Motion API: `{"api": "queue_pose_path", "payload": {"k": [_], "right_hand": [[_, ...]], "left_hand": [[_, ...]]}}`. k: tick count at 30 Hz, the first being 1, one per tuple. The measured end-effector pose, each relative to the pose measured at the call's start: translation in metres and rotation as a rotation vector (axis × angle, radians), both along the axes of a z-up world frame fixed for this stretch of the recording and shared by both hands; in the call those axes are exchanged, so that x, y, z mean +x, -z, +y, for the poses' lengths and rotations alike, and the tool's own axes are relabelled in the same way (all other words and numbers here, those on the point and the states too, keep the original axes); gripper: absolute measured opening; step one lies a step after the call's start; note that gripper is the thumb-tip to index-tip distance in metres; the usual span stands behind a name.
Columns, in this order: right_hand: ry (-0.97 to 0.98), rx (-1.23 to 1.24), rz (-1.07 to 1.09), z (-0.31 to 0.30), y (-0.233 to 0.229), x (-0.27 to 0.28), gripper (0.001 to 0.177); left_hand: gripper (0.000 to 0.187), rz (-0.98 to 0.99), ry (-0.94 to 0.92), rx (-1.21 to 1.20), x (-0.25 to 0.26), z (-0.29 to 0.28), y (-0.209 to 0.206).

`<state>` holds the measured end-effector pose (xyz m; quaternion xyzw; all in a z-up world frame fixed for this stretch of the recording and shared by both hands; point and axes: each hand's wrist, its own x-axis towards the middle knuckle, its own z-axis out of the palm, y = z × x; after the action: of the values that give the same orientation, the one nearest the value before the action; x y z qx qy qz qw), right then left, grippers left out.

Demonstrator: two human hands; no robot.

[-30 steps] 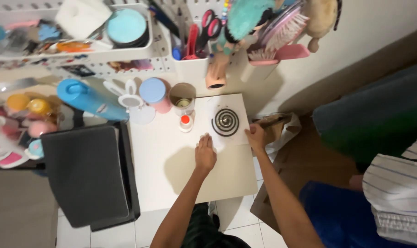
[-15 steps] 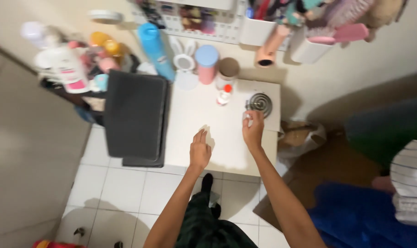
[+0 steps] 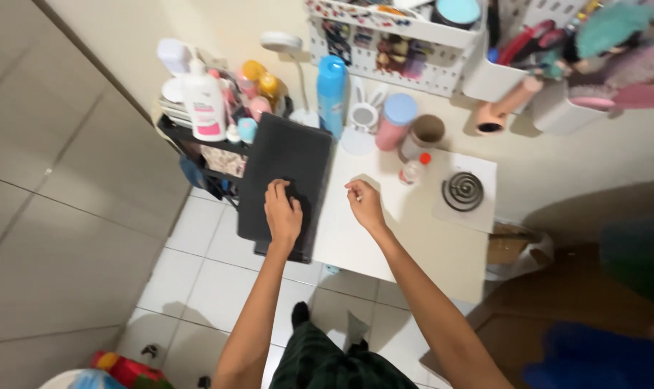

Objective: Organizing various small items, including a mosquito coil and product boxes, on a white desk.

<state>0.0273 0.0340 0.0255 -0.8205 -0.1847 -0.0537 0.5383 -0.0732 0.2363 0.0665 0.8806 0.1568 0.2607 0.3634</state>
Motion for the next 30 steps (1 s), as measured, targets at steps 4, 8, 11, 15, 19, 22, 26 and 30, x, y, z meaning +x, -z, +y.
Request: {"api": "queue_pose_path", "payload": {"k": [4,8,11,15,19,22,26,30], "right_hand": [[0.063,-0.055,0.024,0.045,0.058,0.037,0.017],[0.084,-0.039,0.513,0.078,0.046,0.03,0.036],[0.11,-0.011,0.618,0.092,0.035,0.029,0.043],[0.1,0.096,0.78,0.1,0.037,0.026,0.047],[0.086,0.163,0.833,0.104,0.023,0.023,0.051],[0.011,0.266,0.737,0.101,0.033,0.023,0.054],[-0.002,0.303,0.644,0.099,0.016,0.016,0.051],[0.008,0.428,0.483,0.09,0.004,0.016,0.036]], "left_hand": [[0.052,-0.031,-0.03,0.051,0.023,0.059,0.007],[0.067,0.01,-0.049,0.08,0.04,0.102,0.032],[0.073,0.102,-0.012,-0.033,0.053,0.121,0.033],[0.07,0.28,-0.006,-0.098,0.065,0.143,0.052],[0.069,0.32,0.032,-0.192,0.07,0.157,0.047],[0.061,0.248,0.165,-0.238,0.07,0.161,0.051],[0.05,0.017,0.27,-0.31,0.062,0.146,0.018],[0.041,0.115,0.164,-0.279,0.066,0.121,-0.004]]}}
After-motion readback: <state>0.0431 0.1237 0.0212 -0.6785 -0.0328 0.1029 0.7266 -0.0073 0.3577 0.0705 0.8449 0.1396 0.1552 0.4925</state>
